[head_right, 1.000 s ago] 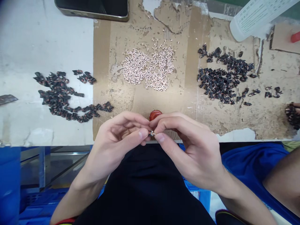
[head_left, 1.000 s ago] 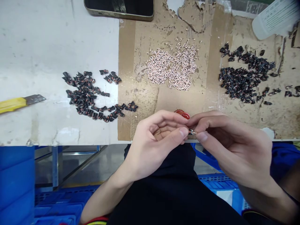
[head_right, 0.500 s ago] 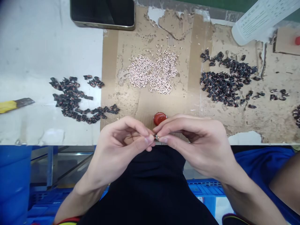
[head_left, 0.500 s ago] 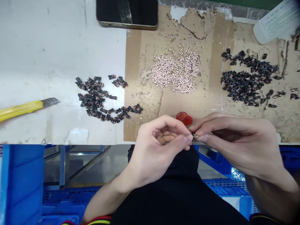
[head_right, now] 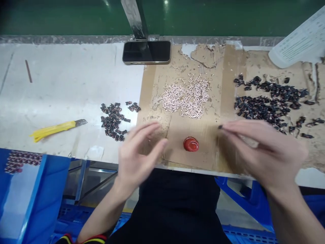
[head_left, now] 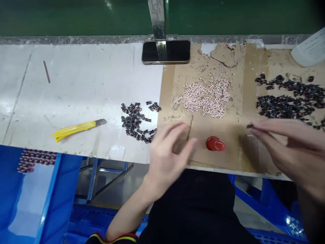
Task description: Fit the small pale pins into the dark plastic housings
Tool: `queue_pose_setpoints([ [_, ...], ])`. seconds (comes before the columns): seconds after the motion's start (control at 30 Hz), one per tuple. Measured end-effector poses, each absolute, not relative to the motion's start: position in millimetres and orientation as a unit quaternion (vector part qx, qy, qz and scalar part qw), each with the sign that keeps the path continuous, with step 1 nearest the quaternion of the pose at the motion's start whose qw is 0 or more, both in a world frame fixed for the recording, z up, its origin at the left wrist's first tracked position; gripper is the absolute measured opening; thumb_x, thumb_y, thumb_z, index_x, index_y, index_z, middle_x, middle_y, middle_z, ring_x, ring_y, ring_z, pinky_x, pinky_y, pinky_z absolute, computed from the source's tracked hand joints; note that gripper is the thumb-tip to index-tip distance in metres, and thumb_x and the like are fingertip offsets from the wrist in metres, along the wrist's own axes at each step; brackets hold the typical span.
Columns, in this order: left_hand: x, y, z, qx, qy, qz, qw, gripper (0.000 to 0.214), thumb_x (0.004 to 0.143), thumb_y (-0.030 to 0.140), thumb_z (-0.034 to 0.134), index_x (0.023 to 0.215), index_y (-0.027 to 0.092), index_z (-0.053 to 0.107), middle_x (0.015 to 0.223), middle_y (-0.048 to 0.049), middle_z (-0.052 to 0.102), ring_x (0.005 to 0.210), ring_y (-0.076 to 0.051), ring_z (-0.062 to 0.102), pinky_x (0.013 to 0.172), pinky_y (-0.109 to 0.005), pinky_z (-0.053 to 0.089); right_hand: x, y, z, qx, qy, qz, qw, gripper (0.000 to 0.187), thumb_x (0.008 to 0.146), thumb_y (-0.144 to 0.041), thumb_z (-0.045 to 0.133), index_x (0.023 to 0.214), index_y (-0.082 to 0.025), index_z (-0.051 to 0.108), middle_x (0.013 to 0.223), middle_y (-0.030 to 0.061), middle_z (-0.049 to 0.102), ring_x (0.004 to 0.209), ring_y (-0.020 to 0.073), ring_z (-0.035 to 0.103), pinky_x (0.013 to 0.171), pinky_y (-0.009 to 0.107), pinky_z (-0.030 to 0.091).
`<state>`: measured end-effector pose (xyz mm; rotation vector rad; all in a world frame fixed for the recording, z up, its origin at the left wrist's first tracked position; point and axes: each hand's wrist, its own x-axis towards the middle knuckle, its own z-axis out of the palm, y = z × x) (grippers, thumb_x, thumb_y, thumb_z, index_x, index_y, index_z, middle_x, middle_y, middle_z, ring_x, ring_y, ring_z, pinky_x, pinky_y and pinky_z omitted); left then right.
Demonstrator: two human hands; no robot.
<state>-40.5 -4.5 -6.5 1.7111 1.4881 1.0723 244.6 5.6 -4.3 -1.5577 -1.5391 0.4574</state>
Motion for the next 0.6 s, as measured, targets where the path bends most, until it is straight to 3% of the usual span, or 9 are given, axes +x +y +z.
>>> queue_pose_setpoints([
  [0.07,-61,1,-16,0.716,0.601,0.334,0.124,0.02,0.095,0.019,0.074,0.115,0.019,0.076,0.114,-0.0117,0.074,0.108,-0.028,0.064,0.097,-0.048,0.057,283,20,-22,-0.646,-0.666,0.022,0.372,0.021,0.07,-0.025,0.091,0.09,-0.031,0.088,0.091,0.0096,0.084,0.089,0.0341,0.079,0.086,0.051,0.06],
  [0.13,-75,4,-23,0.76,0.59,0.268,0.057,0.022,0.095,0.02,0.073,0.117,0.018,0.077,0.111,-0.0128,0.073,0.102,-0.029,0.062,0.089,-0.048,0.057,316,31,-35,-0.663,-0.683,-0.094,0.292,0.009,0.078,-0.028,0.084,0.086,-0.028,0.087,0.085,0.0104,0.084,0.084,0.0339,0.08,0.075,0.047,0.06],
  [0.2,-81,3,-27,0.793,0.564,0.228,0.027,0.022,0.096,0.02,0.072,0.117,0.017,0.077,0.106,-0.0127,0.073,0.096,-0.029,0.06,0.083,-0.047,0.057,330,38,-39,-0.67,-0.69,-0.128,0.243,0.006,0.079,-0.027,0.081,0.084,-0.029,0.085,0.084,0.0096,0.084,0.086,0.0337,0.081,0.078,0.046,0.06],
  [0.3,-80,0,-27,0.817,0.536,0.211,-0.006,0.017,0.095,0.014,0.07,0.11,0.018,0.077,0.1,-0.0107,0.074,0.092,-0.029,0.059,0.08,-0.046,0.055,307,45,-30,-0.629,-0.728,-0.096,0.254,0.006,0.082,-0.027,0.081,0.087,-0.028,0.083,0.096,0.0101,0.085,0.094,0.0323,0.08,0.092,0.047,0.059],
  [0.4,-80,-4,-26,0.831,0.515,0.21,0.008,0.02,0.094,0.005,0.068,0.109,0.016,0.076,0.1,-0.0104,0.074,0.09,-0.027,0.059,0.078,-0.042,0.057,252,56,-18,-0.561,-0.766,-0.013,0.315,0.012,0.09,-0.026,0.075,0.098,-0.022,0.083,0.102,0.0125,0.084,0.096,0.0303,0.078,0.093,0.048,0.059],
  [0.5,-85,-2,-26,0.845,0.497,0.193,0.044,0.024,0.094,0.0,0.065,0.113,0.012,0.074,0.106,-0.0118,0.073,0.09,-0.025,0.063,0.078,-0.04,0.06,204,73,-11,-0.528,-0.811,0.039,0.25,0.021,0.095,-0.032,0.071,0.112,-0.022,0.08,0.117,0.0103,0.081,0.106,0.0292,0.074,0.094,0.048,0.059],
  [0.6,-91,2,-25,0.856,0.486,0.174,0.037,0.024,0.095,0.001,0.062,0.114,0.012,0.072,0.11,-0.0127,0.074,0.091,-0.026,0.066,0.079,-0.041,0.062,182,87,-12,-0.512,-0.837,0.064,0.18,0.021,0.099,-0.028,0.064,0.111,-0.021,0.08,0.117,0.0111,0.079,0.104,0.0292,0.072,0.089,0.048,0.059],
])
